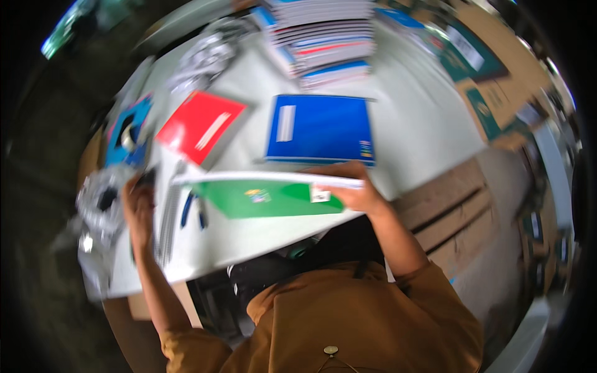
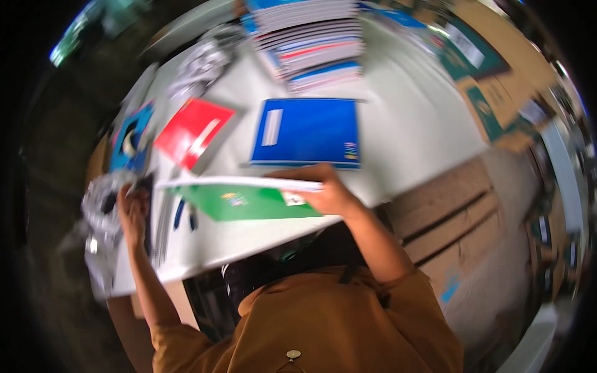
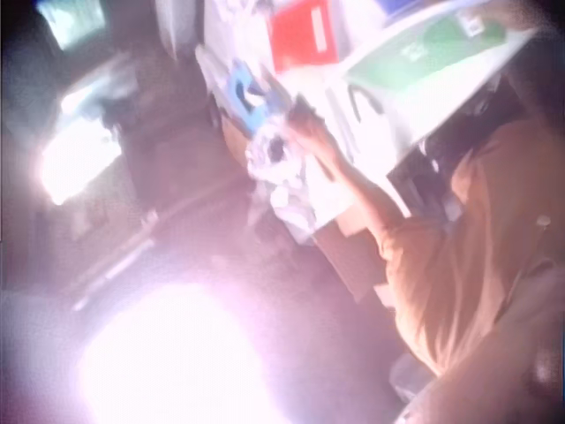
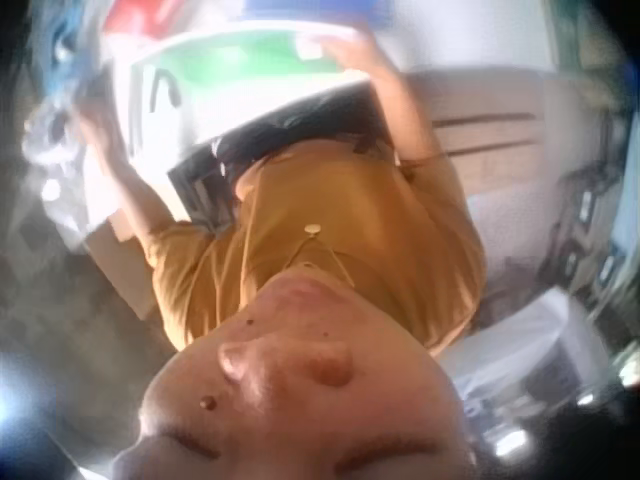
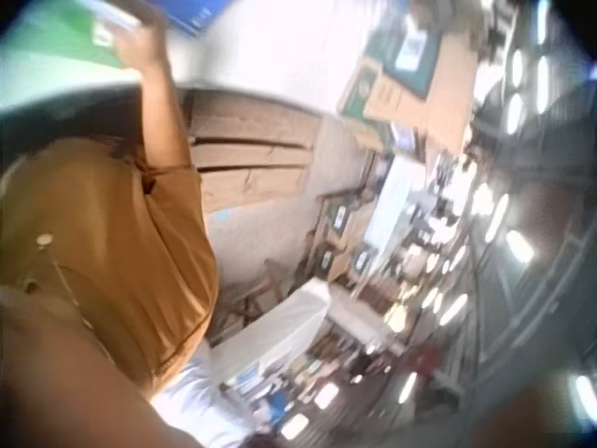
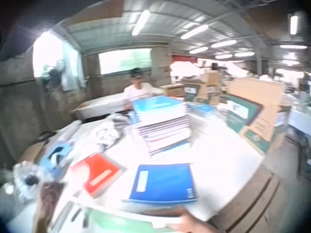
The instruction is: The person uses shears to cut the wire binding on several notebooks, removes the excess wire, and stacks the notebooks into groups by color before placing them into a cardboard box.
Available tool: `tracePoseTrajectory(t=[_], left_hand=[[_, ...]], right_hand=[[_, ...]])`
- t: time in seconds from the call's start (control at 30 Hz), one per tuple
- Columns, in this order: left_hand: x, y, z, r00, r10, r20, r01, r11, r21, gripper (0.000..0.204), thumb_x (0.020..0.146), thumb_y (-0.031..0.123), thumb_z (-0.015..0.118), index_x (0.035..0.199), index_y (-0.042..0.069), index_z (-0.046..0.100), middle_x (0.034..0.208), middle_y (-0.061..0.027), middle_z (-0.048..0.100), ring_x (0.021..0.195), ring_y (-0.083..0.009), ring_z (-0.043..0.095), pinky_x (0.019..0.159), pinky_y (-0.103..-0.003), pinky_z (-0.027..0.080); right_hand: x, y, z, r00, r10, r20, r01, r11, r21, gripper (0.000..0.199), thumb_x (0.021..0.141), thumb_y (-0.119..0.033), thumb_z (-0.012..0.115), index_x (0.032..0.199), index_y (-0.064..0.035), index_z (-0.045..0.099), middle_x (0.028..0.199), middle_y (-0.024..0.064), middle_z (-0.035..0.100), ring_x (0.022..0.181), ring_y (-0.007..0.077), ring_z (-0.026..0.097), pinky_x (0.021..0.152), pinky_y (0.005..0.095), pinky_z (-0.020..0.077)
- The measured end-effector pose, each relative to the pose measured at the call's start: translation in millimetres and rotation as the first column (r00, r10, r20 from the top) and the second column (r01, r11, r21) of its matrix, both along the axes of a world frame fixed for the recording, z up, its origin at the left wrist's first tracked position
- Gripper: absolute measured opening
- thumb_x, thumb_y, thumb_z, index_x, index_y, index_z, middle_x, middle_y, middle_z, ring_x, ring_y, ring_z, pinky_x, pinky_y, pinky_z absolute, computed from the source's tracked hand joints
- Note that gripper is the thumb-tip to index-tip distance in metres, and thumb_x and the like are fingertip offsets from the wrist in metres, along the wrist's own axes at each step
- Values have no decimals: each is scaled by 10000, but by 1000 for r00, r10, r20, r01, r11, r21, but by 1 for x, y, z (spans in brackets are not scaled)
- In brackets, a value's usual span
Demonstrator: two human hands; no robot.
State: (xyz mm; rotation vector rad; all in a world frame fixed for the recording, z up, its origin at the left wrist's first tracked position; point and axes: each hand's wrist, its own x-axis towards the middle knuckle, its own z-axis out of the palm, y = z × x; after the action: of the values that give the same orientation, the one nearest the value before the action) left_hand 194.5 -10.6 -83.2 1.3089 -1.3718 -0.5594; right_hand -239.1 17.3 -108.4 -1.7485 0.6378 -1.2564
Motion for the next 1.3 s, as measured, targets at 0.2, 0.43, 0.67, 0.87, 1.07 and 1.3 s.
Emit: tracePoseTrajectory(t=[0.2,0.43,0.67,0.87,1.07,1.3], left_hand=[[-65,37,40,955,-286,77,267,943,199,301,768,132,384,939,-13,586,678,8,416,593,-65,325,560,-212,271],[-70,38,39,963,-268,24,259,946,198,250,910,187,380,969,11,547,696,46,376,603,-48,302,562,-206,255],[-73,43,44,966,-257,9,250,946,205,270,975,247,448,886,8,538,730,12,453,661,-54,368,616,-200,333],[-70,42,53,973,-233,5,220,924,314,434,975,394,455,791,12,547,640,13,449,577,-47,352,536,-191,319],[-63,33,76,923,-239,-303,382,673,633,513,954,469,455,638,68,499,459,37,330,389,-50,269,370,-209,211],[-42,22,69,731,-333,-596,671,510,538,489,966,437,444,624,88,427,446,59,304,347,-16,208,312,-177,153]], right_hand=[[7,1,-14,980,-160,116,146,982,122,269,797,45,667,1061,8,630,954,56,669,844,108,610,747,246,498],[3,0,-17,973,-196,117,183,976,119,246,805,31,670,1044,15,616,950,59,656,854,119,607,765,262,495],[2,0,-18,974,-209,82,203,976,82,239,807,13,669,1045,27,644,993,82,671,898,132,614,814,264,479],[5,2,4,991,-97,-91,85,988,-132,204,797,21,648,997,55,661,1038,183,667,897,228,667,811,313,518],[2,-2,-12,991,31,132,-9,986,-164,219,792,26,631,1005,69,653,1027,231,655,931,297,666,843,366,528],[4,4,3,990,-111,-89,97,984,-151,226,784,59,620,1008,67,650,1020,230,657,917,293,672,810,335,540]])
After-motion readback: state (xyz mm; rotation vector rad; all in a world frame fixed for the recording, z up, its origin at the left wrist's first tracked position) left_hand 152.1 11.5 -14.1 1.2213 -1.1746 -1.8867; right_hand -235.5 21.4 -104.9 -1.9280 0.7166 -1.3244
